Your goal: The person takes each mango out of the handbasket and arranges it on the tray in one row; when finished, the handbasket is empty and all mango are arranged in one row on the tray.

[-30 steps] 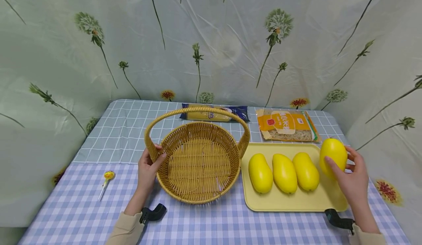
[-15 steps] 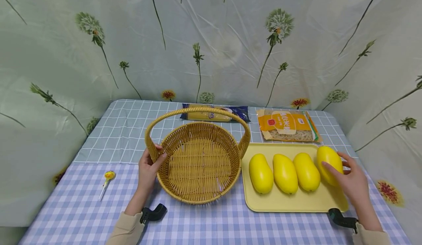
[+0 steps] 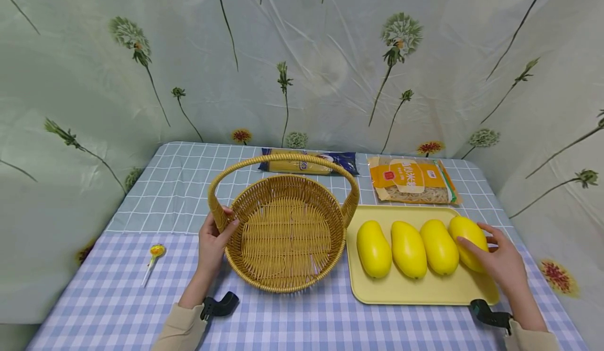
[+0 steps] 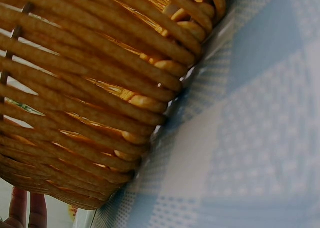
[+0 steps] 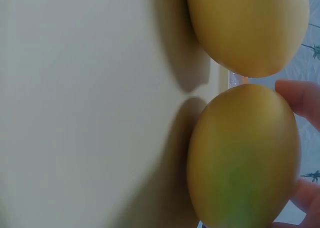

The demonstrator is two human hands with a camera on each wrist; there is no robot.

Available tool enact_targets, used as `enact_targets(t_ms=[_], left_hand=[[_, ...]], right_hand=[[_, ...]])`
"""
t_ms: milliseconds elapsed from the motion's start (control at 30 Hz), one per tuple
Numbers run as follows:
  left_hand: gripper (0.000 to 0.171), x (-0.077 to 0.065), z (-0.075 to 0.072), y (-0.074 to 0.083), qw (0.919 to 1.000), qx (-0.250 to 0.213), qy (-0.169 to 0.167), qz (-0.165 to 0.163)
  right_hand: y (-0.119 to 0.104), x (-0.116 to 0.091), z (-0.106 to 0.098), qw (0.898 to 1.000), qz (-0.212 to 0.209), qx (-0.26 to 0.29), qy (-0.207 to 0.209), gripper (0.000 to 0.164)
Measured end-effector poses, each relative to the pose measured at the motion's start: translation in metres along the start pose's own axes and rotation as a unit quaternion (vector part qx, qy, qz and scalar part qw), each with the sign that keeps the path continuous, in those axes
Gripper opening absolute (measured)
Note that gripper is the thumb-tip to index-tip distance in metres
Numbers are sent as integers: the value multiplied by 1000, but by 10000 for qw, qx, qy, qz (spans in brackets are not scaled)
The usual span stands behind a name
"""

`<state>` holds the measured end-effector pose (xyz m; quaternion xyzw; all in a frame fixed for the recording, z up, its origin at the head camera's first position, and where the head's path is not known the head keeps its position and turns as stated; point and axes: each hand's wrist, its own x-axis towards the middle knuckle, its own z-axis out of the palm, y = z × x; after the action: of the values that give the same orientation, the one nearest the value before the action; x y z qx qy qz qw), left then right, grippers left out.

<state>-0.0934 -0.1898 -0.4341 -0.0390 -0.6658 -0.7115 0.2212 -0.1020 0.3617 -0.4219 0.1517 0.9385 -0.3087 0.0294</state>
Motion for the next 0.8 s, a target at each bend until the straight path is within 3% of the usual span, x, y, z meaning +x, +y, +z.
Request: enact_targets(t_ms=[667,800], left_hand=[[26,0,1,2,10000,40,33,28],[26,0,-1,-4,10000,12,27,14]], right_hand=[[1,2,-3,9993,88,-95,-347,89],[0,2,-4,9990,78,-138,-421,89]])
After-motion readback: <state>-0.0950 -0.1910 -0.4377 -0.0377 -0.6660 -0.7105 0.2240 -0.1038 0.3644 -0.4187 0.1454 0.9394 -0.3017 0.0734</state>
